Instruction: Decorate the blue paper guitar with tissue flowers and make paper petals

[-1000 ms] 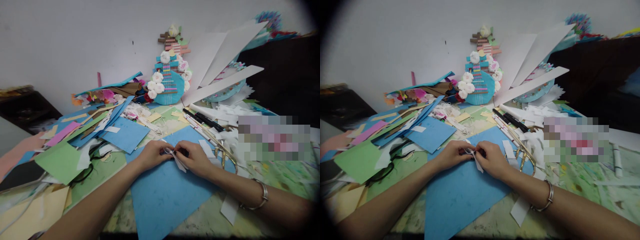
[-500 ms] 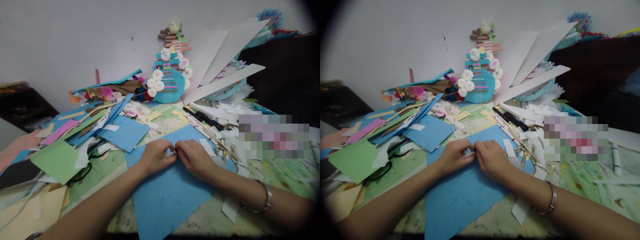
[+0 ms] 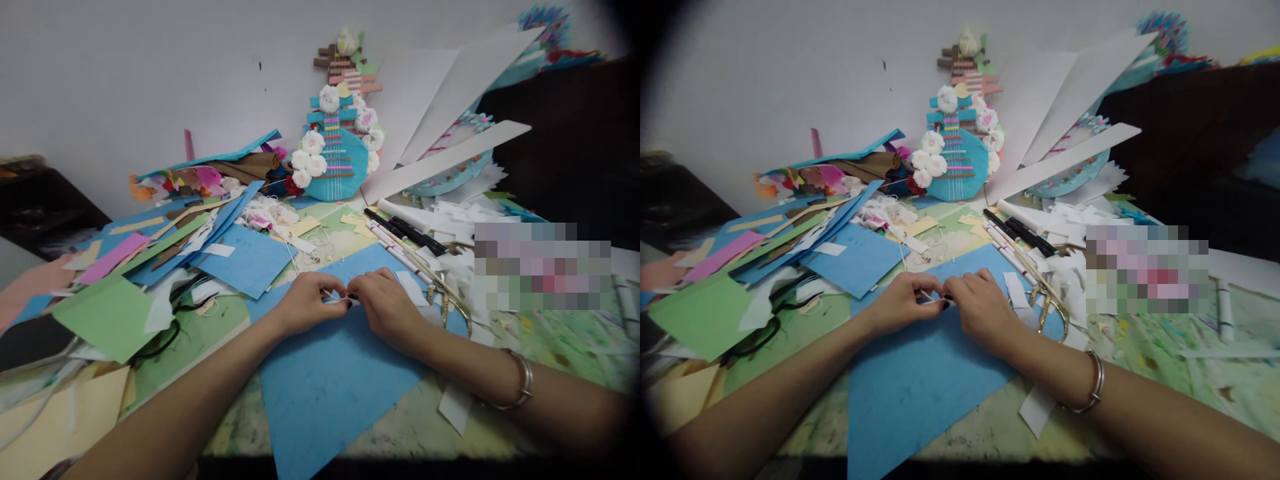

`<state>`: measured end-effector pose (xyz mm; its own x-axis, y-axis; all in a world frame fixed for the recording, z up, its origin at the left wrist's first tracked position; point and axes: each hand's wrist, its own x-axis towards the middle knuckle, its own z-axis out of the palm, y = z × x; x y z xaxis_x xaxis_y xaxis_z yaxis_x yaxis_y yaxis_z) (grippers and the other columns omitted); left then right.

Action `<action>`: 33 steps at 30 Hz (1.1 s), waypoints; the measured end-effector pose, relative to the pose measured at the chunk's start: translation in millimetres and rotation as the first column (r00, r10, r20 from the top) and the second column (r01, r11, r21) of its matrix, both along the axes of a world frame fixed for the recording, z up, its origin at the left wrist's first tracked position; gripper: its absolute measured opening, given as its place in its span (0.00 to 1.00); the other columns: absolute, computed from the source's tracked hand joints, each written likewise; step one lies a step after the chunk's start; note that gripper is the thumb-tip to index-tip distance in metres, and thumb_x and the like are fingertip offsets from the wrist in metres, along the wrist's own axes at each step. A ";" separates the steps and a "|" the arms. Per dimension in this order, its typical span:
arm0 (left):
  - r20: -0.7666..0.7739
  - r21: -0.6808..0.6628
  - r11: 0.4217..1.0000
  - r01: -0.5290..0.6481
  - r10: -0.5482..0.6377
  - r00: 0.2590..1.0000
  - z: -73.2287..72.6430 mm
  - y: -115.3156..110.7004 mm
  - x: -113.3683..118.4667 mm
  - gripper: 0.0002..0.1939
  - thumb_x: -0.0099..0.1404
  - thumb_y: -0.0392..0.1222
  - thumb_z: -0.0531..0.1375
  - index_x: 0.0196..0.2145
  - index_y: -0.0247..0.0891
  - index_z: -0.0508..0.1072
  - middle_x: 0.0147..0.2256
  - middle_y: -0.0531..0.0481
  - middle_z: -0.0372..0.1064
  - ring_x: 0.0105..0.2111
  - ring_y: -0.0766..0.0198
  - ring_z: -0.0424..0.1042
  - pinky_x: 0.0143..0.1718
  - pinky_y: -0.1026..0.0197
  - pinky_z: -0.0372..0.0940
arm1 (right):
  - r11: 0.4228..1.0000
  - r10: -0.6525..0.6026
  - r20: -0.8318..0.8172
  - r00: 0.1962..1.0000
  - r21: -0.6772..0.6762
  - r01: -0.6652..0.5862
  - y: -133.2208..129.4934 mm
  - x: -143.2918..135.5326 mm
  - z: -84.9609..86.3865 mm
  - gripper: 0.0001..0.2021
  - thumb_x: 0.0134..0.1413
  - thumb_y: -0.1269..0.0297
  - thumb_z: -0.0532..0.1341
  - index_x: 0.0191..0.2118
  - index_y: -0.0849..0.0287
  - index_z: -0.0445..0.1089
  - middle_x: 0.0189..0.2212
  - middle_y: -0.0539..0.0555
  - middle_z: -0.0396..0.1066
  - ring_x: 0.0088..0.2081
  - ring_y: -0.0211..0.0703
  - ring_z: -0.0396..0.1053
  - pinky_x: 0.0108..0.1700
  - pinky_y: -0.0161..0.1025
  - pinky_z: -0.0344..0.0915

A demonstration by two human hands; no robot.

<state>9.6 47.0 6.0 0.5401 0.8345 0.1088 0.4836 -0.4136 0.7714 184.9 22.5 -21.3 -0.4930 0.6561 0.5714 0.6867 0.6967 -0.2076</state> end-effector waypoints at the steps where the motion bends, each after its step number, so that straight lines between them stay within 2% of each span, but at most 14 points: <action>1: 0.006 -0.016 1.000 -0.007 0.007 1.000 0.3 -0.1 -0.1 0.07 0.51 0.36 0.58 0.27 0.35 0.76 0.25 0.53 0.70 0.26 0.70 0.63 0.28 0.67 0.56 | 1.000 -0.003 -0.001 1.000 0.002 0.003 -0.3 -0.3 0.1 0.11 0.60 0.75 0.46 0.34 0.61 0.64 0.25 0.53 0.67 0.29 0.41 0.61 0.36 0.38 0.51; 9: 0.102 -0.178 0.984 -0.028 0.046 0.994 -3.9 2.3 -0.9 0.06 0.51 0.39 0.59 0.26 0.33 0.73 0.19 0.57 0.59 0.20 0.73 0.54 0.22 0.68 0.50 | 0.996 -0.083 0.007 0.996 0.026 0.083 -1.9 -3.0 -1.0 0.13 0.60 0.75 0.44 0.33 0.61 0.64 0.26 0.56 0.68 0.29 0.43 0.59 0.34 0.39 0.52; 12: 0.098 -0.162 0.986 -0.024 0.040 0.994 -2.8 2.4 -0.5 0.05 0.50 0.38 0.59 0.24 0.33 0.73 0.21 0.55 0.62 0.21 0.73 0.56 0.23 0.69 0.51 | 0.996 -0.092 -0.008 0.996 -0.002 0.092 -2.2 -3.5 -1.9 0.12 0.59 0.76 0.45 0.34 0.60 0.63 0.27 0.56 0.68 0.29 0.43 0.58 0.34 0.39 0.52; 18: -0.004 -0.042 0.999 0.008 -0.009 1.000 0.0 0.3 -0.4 0.05 0.51 0.38 0.59 0.25 0.34 0.74 0.22 0.55 0.64 0.23 0.71 0.58 0.24 0.68 0.54 | 0.998 -0.059 -0.039 0.997 -0.040 0.057 -3.8 -5.4 -2.9 0.11 0.57 0.77 0.46 0.34 0.59 0.63 0.28 0.55 0.68 0.31 0.43 0.60 0.35 0.38 0.54; 21: 0.012 -0.058 0.998 0.040 -0.039 0.999 -0.6 -0.2 -1.0 0.10 0.52 0.41 0.61 0.31 0.35 0.77 0.25 0.53 0.69 0.25 0.69 0.61 0.26 0.67 0.55 | 0.995 -0.079 -0.072 0.994 -0.059 0.074 -4.3 -6.4 -2.7 0.09 0.58 0.75 0.47 0.34 0.60 0.62 0.28 0.56 0.68 0.30 0.43 0.61 0.33 0.37 0.55; 24: 0.034 -0.101 0.993 0.066 -0.062 0.997 -2.8 0.6 -1.7 0.10 0.54 0.42 0.60 0.32 0.35 0.78 0.28 0.51 0.72 0.28 0.67 0.65 0.28 0.66 0.57 | 0.997 -0.073 -0.073 0.995 -0.044 0.070 -4.1 -6.0 -2.6 0.09 0.58 0.75 0.47 0.34 0.59 0.62 0.27 0.55 0.68 0.30 0.43 0.61 0.34 0.37 0.55; 30: 0.002 -0.126 0.991 0.048 -0.048 0.999 -4.7 2.0 -3.9 0.07 0.53 0.42 0.60 0.24 0.34 0.72 0.21 0.56 0.62 0.23 0.71 0.58 0.25 0.67 0.54 | 0.999 -0.026 -0.039 0.999 -0.027 0.025 -2.9 -3.6 -3.2 0.10 0.56 0.77 0.46 0.34 0.60 0.63 0.28 0.55 0.69 0.29 0.43 0.61 0.35 0.40 0.54; 33: 0.025 -0.179 0.981 0.069 -0.065 0.998 -0.8 1.9 -4.4 0.09 0.54 0.43 0.60 0.24 0.34 0.70 0.21 0.56 0.60 0.23 0.71 0.56 0.25 0.68 0.52 | 1.000 -0.025 -0.047 0.999 -0.008 0.024 -3.0 -3.6 -2.5 0.10 0.56 0.77 0.46 0.33 0.60 0.63 0.27 0.55 0.69 0.28 0.42 0.61 0.35 0.40 0.53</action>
<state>5.1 48.9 5.2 0.5947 0.8034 -0.0288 0.4441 -0.2984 0.8448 181.3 19.5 -23.7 -0.4492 0.6723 0.5885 0.6930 0.6779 -0.2455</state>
